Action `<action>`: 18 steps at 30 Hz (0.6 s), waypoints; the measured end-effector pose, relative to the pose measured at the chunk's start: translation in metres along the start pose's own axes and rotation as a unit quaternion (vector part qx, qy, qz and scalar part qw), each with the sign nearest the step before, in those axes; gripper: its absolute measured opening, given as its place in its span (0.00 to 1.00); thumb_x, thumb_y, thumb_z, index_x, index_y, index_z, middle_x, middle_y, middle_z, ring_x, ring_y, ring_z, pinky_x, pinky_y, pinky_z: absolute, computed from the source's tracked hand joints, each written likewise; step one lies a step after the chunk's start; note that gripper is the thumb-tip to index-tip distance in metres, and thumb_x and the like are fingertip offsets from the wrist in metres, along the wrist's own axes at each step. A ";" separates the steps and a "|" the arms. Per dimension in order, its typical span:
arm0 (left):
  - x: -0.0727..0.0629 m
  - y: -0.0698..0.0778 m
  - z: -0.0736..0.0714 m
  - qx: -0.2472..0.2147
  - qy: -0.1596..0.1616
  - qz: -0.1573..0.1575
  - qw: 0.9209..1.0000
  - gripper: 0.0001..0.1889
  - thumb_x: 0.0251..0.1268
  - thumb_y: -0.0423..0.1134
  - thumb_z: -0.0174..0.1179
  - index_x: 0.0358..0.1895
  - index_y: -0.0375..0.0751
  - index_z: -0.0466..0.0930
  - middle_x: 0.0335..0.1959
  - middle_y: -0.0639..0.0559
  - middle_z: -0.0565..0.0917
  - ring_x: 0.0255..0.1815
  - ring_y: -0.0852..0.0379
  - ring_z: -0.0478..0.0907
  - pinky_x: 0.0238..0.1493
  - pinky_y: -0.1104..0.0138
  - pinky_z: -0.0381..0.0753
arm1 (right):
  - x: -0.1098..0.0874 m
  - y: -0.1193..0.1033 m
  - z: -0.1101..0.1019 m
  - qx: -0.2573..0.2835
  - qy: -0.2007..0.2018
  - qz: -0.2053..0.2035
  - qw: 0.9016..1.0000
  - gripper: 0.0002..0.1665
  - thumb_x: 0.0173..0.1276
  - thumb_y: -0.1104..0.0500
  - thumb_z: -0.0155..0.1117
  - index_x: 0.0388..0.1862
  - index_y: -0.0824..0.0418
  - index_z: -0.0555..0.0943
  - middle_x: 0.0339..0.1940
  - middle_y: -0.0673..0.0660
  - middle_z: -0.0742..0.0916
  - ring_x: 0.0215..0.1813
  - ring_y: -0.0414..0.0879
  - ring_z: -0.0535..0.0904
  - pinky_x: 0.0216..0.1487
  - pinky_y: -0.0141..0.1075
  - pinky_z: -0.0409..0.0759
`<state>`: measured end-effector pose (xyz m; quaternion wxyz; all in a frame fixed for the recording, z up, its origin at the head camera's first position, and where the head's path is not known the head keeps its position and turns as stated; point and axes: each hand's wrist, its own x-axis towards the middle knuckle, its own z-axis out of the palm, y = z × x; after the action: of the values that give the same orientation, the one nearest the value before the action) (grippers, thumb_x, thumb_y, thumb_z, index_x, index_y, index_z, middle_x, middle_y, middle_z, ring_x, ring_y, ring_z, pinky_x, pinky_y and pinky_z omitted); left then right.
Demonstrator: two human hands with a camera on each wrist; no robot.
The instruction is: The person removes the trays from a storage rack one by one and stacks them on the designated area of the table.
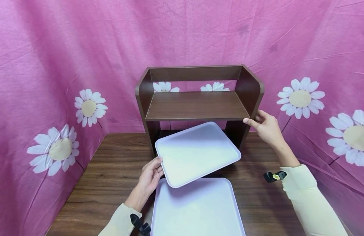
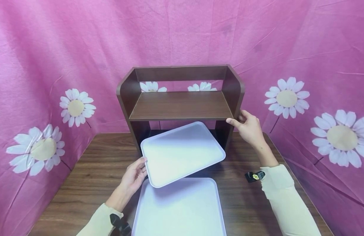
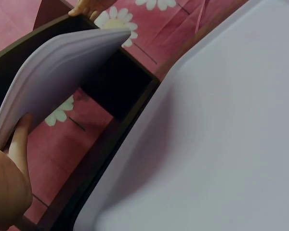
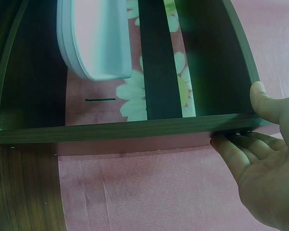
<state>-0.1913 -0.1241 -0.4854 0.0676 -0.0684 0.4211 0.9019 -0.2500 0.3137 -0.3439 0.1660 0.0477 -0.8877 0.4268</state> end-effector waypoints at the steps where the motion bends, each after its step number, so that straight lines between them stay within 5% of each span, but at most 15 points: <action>1: 0.000 0.001 -0.002 0.002 -0.002 0.000 1.000 0.15 0.77 0.25 0.49 0.38 0.43 0.84 0.34 0.51 0.92 0.41 0.57 0.91 0.46 0.65 0.91 | 0.000 0.000 0.000 0.000 0.000 0.000 1.000 0.37 0.74 0.47 0.73 0.72 0.67 0.77 0.62 0.71 0.86 0.43 0.10 0.73 0.42 0.11 0.73; 18: 0.003 0.018 -0.025 0.042 -0.028 -0.021 0.998 0.15 0.80 0.24 0.44 0.44 0.41 0.82 0.33 0.51 0.92 0.37 0.58 0.91 0.44 0.66 0.91 | -0.001 -0.003 0.000 -0.003 0.007 -0.009 1.000 0.34 0.75 0.48 0.73 0.70 0.68 0.78 0.59 0.73 0.87 0.41 0.13 0.75 0.40 0.12 0.73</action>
<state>-0.1962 -0.1545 -0.4887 0.1011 -0.0486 0.4549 0.8834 -0.2483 0.3117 -0.3426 0.1765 0.0520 -0.8871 0.4232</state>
